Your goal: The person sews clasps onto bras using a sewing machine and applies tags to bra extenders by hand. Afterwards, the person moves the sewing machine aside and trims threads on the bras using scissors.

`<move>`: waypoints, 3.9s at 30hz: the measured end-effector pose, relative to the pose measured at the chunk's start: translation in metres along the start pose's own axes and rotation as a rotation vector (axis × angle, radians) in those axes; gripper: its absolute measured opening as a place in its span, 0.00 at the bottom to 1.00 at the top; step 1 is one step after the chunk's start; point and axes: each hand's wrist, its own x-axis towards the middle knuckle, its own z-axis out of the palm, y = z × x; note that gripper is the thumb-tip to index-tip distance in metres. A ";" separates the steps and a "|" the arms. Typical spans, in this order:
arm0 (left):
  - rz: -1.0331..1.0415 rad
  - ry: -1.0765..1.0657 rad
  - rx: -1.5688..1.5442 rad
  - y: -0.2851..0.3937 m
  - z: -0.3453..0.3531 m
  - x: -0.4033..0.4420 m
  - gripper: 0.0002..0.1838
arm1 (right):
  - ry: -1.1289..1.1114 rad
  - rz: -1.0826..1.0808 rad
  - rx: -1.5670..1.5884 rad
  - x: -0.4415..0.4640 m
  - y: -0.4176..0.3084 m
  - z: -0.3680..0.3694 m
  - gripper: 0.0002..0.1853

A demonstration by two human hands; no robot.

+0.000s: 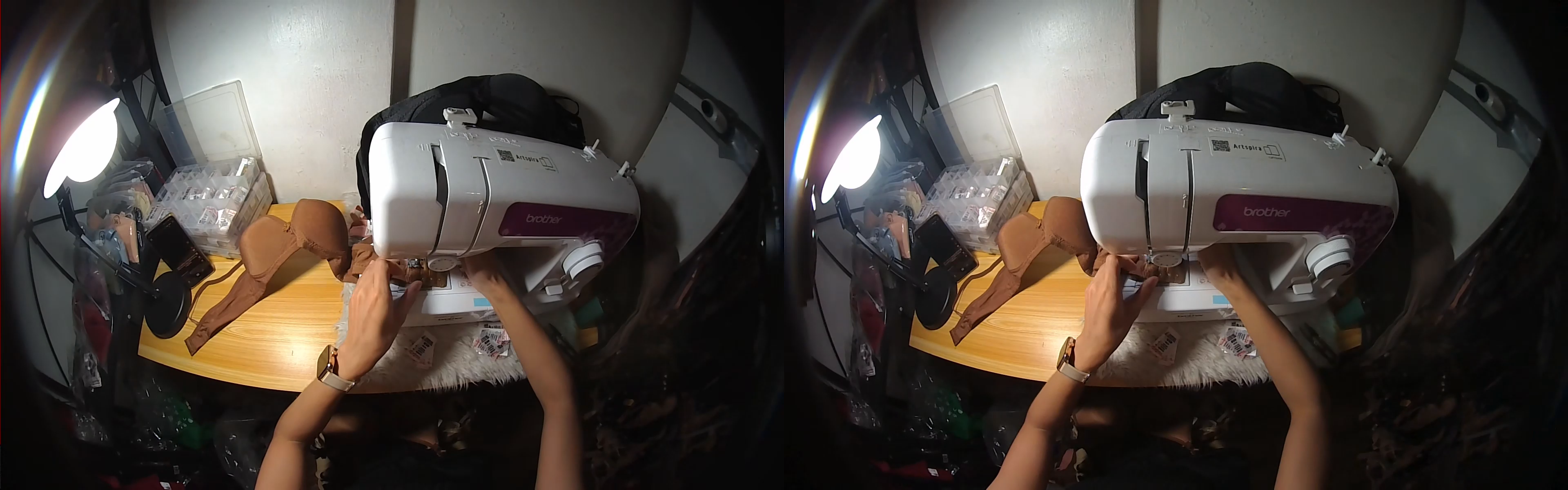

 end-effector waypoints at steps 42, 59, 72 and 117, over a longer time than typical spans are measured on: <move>0.280 -0.280 0.194 0.049 0.080 -0.074 0.12 | -0.281 -0.008 -0.243 -0.279 0.033 0.090 0.17; -0.042 -0.554 -0.431 0.049 0.023 -0.094 0.07 | -0.853 0.364 -0.139 -0.239 0.014 0.054 0.27; -0.084 -1.070 -0.546 -0.003 0.043 -0.165 0.07 | -1.024 0.699 0.052 -0.243 0.021 0.086 0.29; 0.137 -0.583 -0.478 0.034 0.029 -0.150 0.07 | -0.137 0.660 0.206 -0.223 -0.066 -0.077 0.11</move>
